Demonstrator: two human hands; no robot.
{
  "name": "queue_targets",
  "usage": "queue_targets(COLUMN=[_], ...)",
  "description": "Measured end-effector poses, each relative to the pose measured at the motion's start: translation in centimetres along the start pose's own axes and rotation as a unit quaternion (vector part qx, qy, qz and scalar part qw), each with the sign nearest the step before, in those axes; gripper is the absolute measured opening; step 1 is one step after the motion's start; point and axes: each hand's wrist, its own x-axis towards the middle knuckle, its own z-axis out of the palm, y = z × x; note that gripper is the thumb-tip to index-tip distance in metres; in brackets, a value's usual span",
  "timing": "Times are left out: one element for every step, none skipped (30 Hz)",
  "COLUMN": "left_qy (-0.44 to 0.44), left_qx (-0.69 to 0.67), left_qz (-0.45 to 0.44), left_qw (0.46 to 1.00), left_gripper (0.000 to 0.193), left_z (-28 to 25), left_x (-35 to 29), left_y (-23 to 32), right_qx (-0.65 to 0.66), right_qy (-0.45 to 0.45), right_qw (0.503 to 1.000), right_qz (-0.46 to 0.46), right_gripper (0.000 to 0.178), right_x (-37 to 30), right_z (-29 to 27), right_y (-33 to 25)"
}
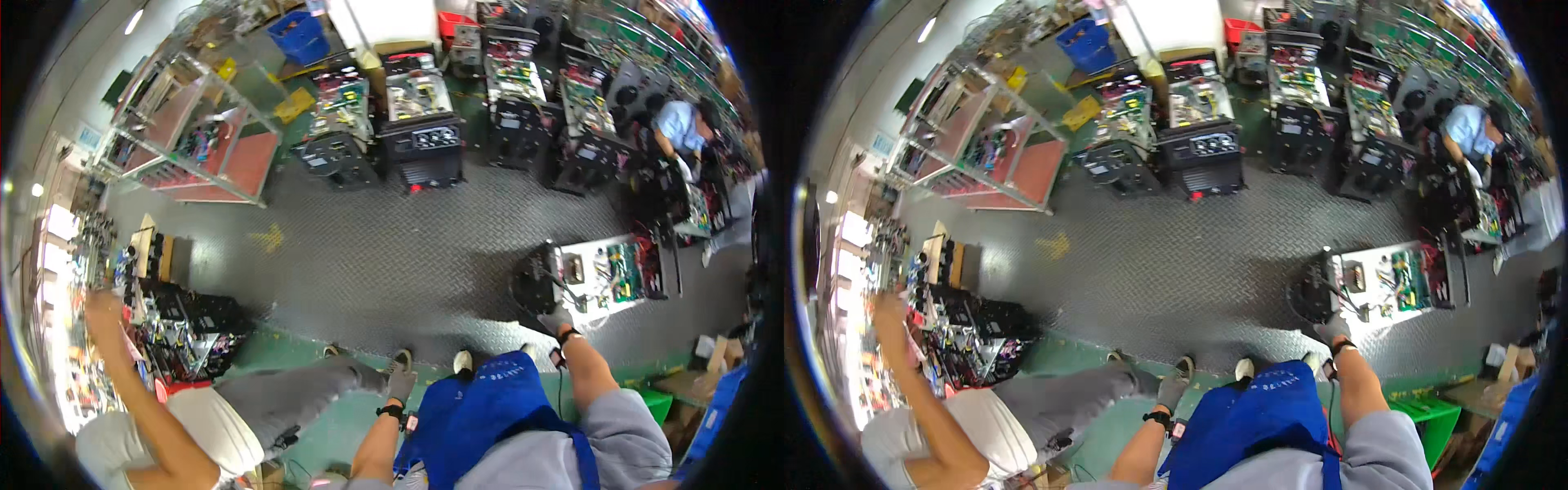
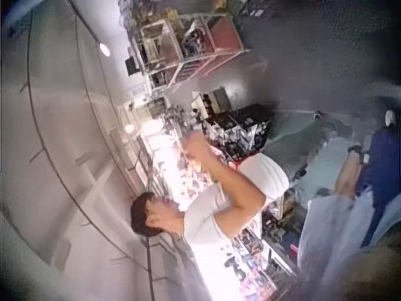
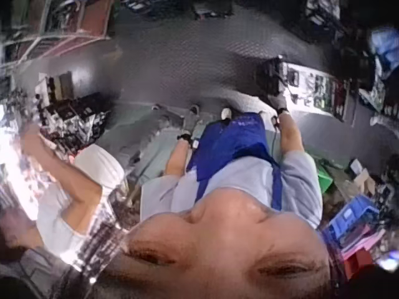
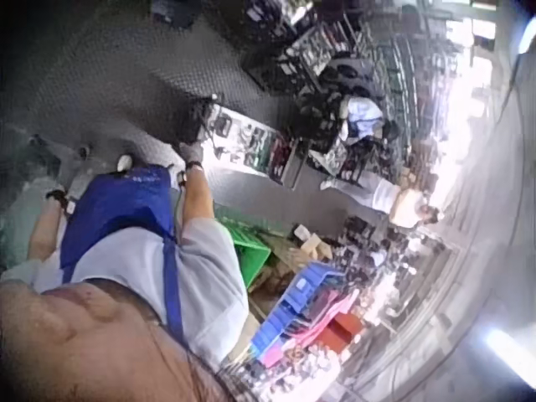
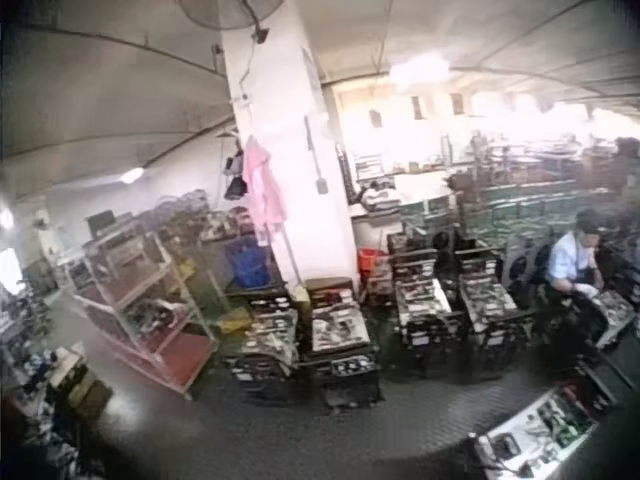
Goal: Connecting wires and assembling components on a circuit board within a large power unit housing.
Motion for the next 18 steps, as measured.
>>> queue_targets(left_qy=[0.068,0.084,0.031,-0.02,-0.004,0.036,0.079,0.087,0.085,0.082,0.088,0.069,0.055,0.069,0.089,0.108,0.118,0.137], left_qx=[-0.033,-0.043,-0.107,-0.172,-0.186,-0.115,-0.041,-0.045,-0.035,-0.024,-0.028,-0.016,-0.008,-0.021,-0.049,-0.073,-0.109,-0.136], left_qz=[0.058,0.049,-0.018,-0.091,-0.1,-0.064,-0.039,-0.049,-0.022,0.009,0.005,-0.01,-0.031,-0.047,-0.061,-0.073,-0.075,-0.086], left_qw=[0.995,0.994,0.994,0.981,0.977,0.991,0.995,0.994,0.996,0.996,0.996,0.997,0.998,0.996,0.993,0.989,0.984,0.978], left_gripper=[0.062,0.062,0.063,0.065,0.065,0.064,0.064,0.064,0.064,0.064,0.064,0.063,0.062,0.062,0.061,0.06,0.059,0.058], left_z=[-0.8,-1.4,-1.8,-2.1,-1.9,-1.4,-1.0,-0.7,-0.6,-1.2,-1.9,-2.9,-3.5,-4.2,-5.0,-6.1,-7.7,-8.9], left_x=[-1.1,-1.1,-0.7,-0.4,0.1,1.2,1.8,2.1,2.3,2.8,2.9,2.7,2.3,1.8,1.4,0.9,-0.3,-1.5], left_y=[1.1,0.9,1.3,1.2,0.4,-0.4,-2.0,-3.2,-3.9,-3.7,-3.2,-2.5,-2.2,-1.5,-0.9,-0.3,1.2,1.7], right_qx=[-0.019,-0.041,-0.068,-0.045,-0.002,0.031,0.012,0.049,0.073,0.097,0.077,0.054,0.022,-0.015,-0.031,-0.044,-0.071,-0.216], right_qy=[0.002,0.002,0.031,0.02,-0.101,-0.059,-0.056,-0.047,-0.042,-0.035,-0.028,-0.022,-0.068,-0.116,-0.153,-0.191,-0.189,-0.21], right_qw=[1.0,0.999,0.997,0.998,0.994,0.998,0.998,0.998,0.996,0.995,0.996,0.997,0.997,0.993,0.986,0.978,0.975,0.897], right_qz=[0.014,0.021,0.013,0.024,0.039,0.014,0.003,-0.003,-0.009,-0.013,-0.035,-0.058,-0.04,-0.023,-0.05,-0.073,-0.091,-0.322], right_gripper=[0.09,0.092,0.089,0.083,0.115,0.104,0.091,0.085,0.076,0.068,0.066,0.063,0.063,0.063,0.054,0.046,0.046,0.03], right_x=[0.0,-0.3,1.3,1.9,1.7,2.6,2.3,1.8,2.8,4.8,6.3,7.2,7.9,8.4,7.8,5.5,13.9,16.0], right_z=[0.1,-0.1,1.0,1.2,-0.1,0.6,0.1,-0.1,0.9,2.3,3.5,4.2,4.5,4.0,2.6,0.7,-0.7,2.7], right_y=[0.0,-0.4,2.0,2.6,1.7,3.5,2.3,2.0,3.2,5.9,7.7,8.7,8.4,7.4,4.3,0.0,9.1,7.9])
